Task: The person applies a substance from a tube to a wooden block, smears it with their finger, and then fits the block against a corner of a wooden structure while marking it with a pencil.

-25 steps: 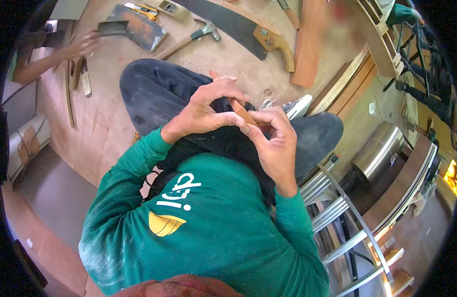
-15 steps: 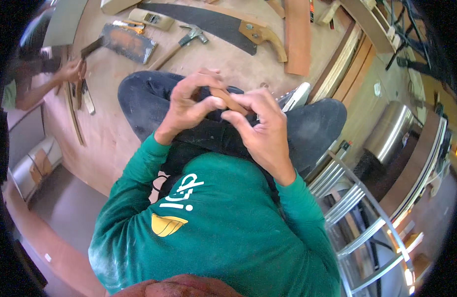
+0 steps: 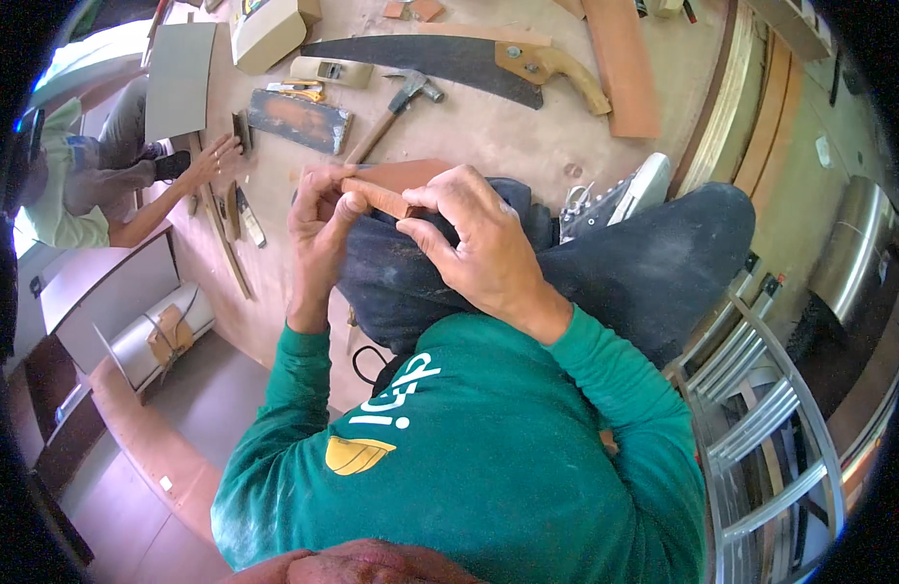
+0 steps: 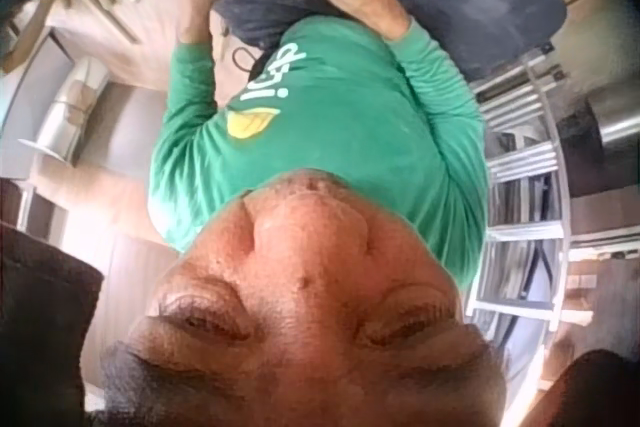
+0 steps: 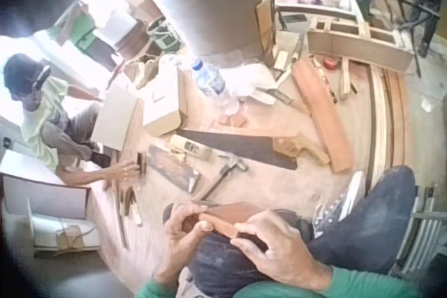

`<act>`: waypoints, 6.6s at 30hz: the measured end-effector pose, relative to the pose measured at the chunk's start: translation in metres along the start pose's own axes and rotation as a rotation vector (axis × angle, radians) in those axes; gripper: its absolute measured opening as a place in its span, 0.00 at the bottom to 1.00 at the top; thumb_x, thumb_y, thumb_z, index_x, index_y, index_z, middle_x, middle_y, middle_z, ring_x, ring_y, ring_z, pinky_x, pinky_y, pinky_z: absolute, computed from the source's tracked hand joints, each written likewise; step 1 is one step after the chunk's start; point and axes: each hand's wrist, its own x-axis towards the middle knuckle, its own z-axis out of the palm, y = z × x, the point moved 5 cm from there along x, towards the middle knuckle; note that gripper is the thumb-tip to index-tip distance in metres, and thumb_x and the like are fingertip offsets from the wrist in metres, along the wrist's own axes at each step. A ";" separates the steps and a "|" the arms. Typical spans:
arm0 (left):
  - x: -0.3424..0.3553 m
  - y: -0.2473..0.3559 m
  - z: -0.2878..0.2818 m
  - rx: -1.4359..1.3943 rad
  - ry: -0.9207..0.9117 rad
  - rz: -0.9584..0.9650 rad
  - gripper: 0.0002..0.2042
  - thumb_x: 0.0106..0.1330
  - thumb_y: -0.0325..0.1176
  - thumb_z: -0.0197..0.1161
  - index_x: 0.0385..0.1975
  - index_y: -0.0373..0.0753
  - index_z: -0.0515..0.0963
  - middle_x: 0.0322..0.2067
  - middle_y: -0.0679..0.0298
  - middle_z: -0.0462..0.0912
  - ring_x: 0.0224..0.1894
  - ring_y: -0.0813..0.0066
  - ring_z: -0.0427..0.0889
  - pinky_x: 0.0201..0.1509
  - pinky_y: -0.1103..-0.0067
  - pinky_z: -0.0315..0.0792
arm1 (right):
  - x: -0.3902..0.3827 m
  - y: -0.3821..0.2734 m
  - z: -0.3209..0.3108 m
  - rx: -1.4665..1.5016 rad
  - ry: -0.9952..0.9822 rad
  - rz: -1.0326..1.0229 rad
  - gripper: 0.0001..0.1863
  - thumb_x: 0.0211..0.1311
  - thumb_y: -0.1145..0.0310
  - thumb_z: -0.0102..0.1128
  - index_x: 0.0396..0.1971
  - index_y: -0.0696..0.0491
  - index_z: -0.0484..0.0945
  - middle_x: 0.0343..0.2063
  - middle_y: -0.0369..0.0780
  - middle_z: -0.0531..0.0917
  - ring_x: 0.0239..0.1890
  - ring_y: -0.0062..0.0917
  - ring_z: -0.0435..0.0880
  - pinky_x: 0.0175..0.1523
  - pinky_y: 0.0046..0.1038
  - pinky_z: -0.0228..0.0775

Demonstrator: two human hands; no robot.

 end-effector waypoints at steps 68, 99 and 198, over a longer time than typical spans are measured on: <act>0.017 0.005 0.083 -0.232 0.014 -0.038 0.26 0.69 0.39 0.76 0.60 0.33 0.75 0.49 0.61 0.83 0.53 0.75 0.82 0.62 0.73 0.77 | -0.031 0.031 -0.025 -0.286 0.237 0.044 0.14 0.60 0.78 0.76 0.41 0.57 0.78 0.38 0.42 0.79 0.38 0.31 0.80 0.44 0.29 0.74; 0.060 -0.004 0.115 -0.197 0.306 0.155 0.23 0.64 0.46 0.80 0.53 0.38 0.85 0.45 0.61 0.86 0.44 0.75 0.82 0.51 0.74 0.79 | -0.006 0.058 -0.052 -0.009 0.278 0.250 0.12 0.75 0.70 0.67 0.50 0.61 0.79 0.40 0.36 0.86 0.41 0.15 0.83 0.46 0.20 0.75; 0.070 -0.017 0.066 -0.740 0.004 -0.178 0.26 0.80 0.52 0.58 0.65 0.39 0.68 0.40 0.63 0.81 0.32 0.70 0.86 0.37 0.70 0.87 | 0.073 0.044 -0.101 -0.035 -0.434 0.161 0.20 0.72 0.60 0.64 0.57 0.55 0.82 0.42 0.46 0.86 0.47 0.48 0.87 0.56 0.43 0.80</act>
